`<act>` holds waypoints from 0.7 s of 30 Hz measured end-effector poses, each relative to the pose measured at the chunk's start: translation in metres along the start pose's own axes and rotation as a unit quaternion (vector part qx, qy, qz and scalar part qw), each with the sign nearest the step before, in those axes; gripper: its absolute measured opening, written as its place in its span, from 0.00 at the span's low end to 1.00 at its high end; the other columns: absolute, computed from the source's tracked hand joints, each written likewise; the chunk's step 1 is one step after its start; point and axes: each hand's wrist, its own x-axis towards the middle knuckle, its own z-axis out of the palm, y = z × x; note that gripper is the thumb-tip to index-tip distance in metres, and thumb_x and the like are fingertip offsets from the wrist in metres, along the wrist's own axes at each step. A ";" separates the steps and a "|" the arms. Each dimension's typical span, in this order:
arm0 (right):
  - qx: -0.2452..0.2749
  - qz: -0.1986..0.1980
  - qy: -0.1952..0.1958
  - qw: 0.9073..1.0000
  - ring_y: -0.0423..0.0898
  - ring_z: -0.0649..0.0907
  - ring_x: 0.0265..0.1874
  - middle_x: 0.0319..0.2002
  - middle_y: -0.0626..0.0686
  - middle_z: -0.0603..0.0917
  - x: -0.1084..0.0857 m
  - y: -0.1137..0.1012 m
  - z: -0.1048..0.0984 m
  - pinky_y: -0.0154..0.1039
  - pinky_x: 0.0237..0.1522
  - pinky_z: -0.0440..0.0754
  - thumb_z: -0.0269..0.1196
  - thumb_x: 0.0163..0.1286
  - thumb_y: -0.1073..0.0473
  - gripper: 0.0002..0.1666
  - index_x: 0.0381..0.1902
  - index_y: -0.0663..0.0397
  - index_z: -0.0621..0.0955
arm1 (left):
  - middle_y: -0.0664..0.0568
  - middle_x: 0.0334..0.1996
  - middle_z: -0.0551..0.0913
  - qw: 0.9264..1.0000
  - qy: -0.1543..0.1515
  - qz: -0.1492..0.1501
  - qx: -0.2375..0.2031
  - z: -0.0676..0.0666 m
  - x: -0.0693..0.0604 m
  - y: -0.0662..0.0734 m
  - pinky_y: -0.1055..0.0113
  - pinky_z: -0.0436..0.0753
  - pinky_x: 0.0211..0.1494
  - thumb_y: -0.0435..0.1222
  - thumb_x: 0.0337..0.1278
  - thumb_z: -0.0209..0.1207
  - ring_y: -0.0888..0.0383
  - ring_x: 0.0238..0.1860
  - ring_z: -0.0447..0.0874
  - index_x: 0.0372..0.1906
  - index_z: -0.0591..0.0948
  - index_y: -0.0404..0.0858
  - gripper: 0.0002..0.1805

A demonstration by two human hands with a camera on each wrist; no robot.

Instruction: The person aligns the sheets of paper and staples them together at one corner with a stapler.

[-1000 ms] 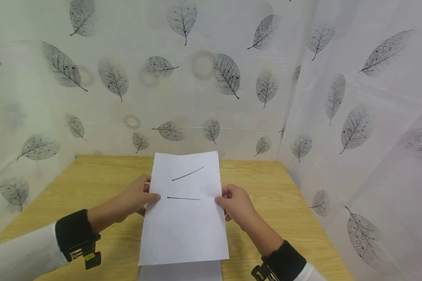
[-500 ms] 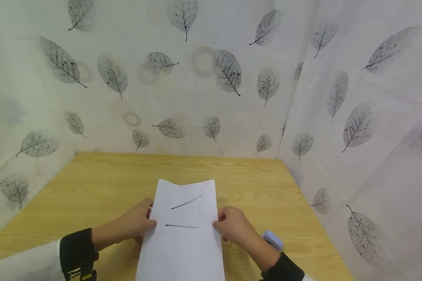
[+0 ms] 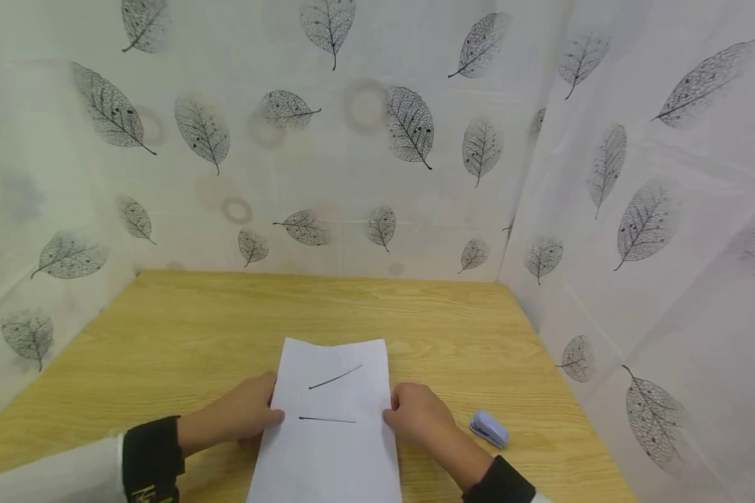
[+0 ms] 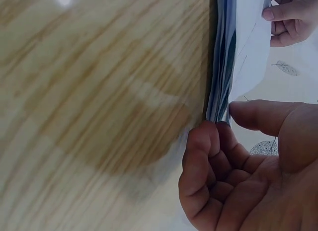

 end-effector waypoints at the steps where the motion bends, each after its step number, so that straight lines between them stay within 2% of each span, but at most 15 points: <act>1: -0.007 0.004 0.000 1.000 0.44 0.75 0.24 0.24 0.47 0.77 0.000 0.000 0.000 0.39 0.25 0.71 0.70 0.66 0.53 0.13 0.27 0.49 0.77 | 0.42 0.36 0.78 1.000 -0.003 -0.005 0.005 0.001 0.000 0.000 0.62 0.79 0.15 0.30 0.56 0.65 0.51 0.18 0.80 0.65 0.67 0.23 0.33; 7: -0.033 0.013 0.004 0.999 0.44 0.75 0.24 0.25 0.47 0.77 -0.001 -0.002 0.004 0.39 0.26 0.71 0.71 0.66 0.51 0.14 0.27 0.48 0.77 | 0.43 0.31 0.77 0.999 -0.008 -0.017 0.029 0.002 -0.001 0.001 0.63 0.79 0.14 0.31 0.57 0.65 0.51 0.18 0.79 0.62 0.68 0.22 0.31; 13: -0.033 0.024 0.002 0.999 0.44 0.76 0.25 0.26 0.47 0.78 0.000 -0.003 0.005 0.40 0.26 0.73 0.71 0.65 0.51 0.13 0.32 0.49 0.78 | 0.42 0.32 0.77 0.999 -0.010 -0.022 0.036 0.001 0.001 -0.002 0.64 0.78 0.14 0.34 0.59 0.66 0.52 0.17 0.80 0.66 0.65 0.20 0.36; 17: 0.028 0.020 0.010 0.999 0.44 0.78 0.26 0.28 0.48 0.80 0.001 0.000 0.002 0.40 0.27 0.75 0.71 0.66 0.51 0.16 0.41 0.54 0.78 | 0.40 0.34 0.78 0.999 0.013 -0.022 0.034 0.000 0.000 -0.003 0.61 0.79 0.15 0.42 0.62 0.68 0.52 0.19 0.79 0.70 0.60 0.18 0.44; 21: 0.106 0.024 0.015 0.994 0.45 0.80 0.28 0.31 0.51 0.82 0.003 0.003 -0.003 0.41 0.29 0.78 0.68 0.69 0.52 0.22 0.50 0.62 0.77 | 0.42 0.29 0.79 0.999 0.028 -0.034 0.019 -0.004 0.002 -0.003 0.63 0.78 0.17 0.47 0.64 0.66 0.54 0.16 0.77 0.72 0.55 0.18 0.49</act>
